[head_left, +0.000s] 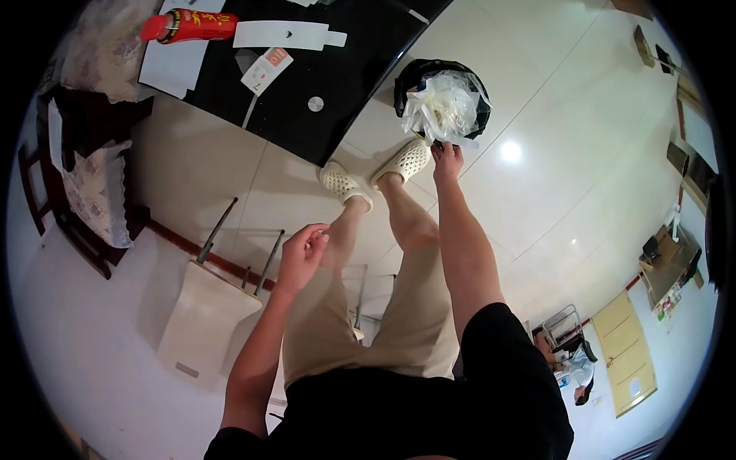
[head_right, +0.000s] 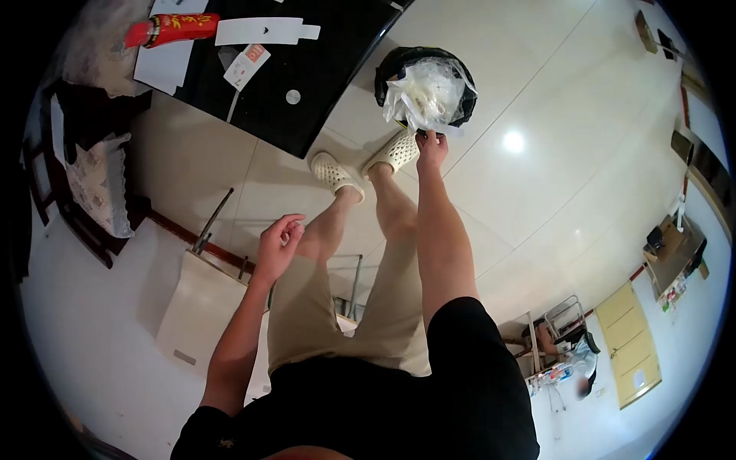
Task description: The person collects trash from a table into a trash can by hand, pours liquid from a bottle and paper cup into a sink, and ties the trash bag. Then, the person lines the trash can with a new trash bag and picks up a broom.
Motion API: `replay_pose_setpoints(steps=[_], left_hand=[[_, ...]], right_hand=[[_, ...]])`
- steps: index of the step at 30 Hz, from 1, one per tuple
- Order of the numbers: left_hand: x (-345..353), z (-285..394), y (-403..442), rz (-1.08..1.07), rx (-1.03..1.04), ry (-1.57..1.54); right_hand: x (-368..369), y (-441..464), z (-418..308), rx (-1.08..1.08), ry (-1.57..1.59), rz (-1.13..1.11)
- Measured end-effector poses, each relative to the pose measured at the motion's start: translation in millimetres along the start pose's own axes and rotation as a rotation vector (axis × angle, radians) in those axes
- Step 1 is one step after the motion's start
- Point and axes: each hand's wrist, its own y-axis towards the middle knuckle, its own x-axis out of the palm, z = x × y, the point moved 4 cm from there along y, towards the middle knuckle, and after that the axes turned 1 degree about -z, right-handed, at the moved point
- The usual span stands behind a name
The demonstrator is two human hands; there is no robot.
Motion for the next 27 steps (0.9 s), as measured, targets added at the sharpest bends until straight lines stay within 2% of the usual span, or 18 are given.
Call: replay_pose_setpoints(steps=[5,8,9,11,12,14,17,18,20,23,26,27], left_hand=[[19,0,10,-0.047,-0.016,-0.021],[20,14,13,-0.078,-0.032,0.002],[22,14,15,-0.072,0.006,-0.005],[22,5,14,-0.052,0.062,-0.010],[19,8,14,-0.068,-0.007,-0.002],[16,25,17,-0.098,-0.093,0.062],[10,38,13,-0.074,-0.027,0.064],[6,47,12,-0.071,-0.031,0.068],[-5,71,3,-0.060,-0.033,0.073],[-24,64,-6,0.037,0.165,0.235],[-70,91,-10,0.019,-0.148,0.377],[-87,91,-2,0.150,-0.041,0.270]], right_hand=[[0,21,21,0.080,0.072,-0.045],[-13,29,33,0.082,-0.005,-0.138],[-18,33,37,0.034,-0.139,-0.140],[-17,20,32,0.185,-0.056,-0.091],[-17,13,29,0.258,-0.013,-0.061],[-22,8,29,0.298,0.012,-0.058],[-37,-1,19,0.411,0.032,-0.098],[-44,-7,15,0.452,-0.045,-0.045],[-50,-34,-12,0.476,-0.190,-0.024],[-66,-76,-59,0.451,-0.356,-0.039],[-56,-125,-125,0.332,-0.465,-0.095],[-52,-140,-147,0.275,-0.479,-0.132]])
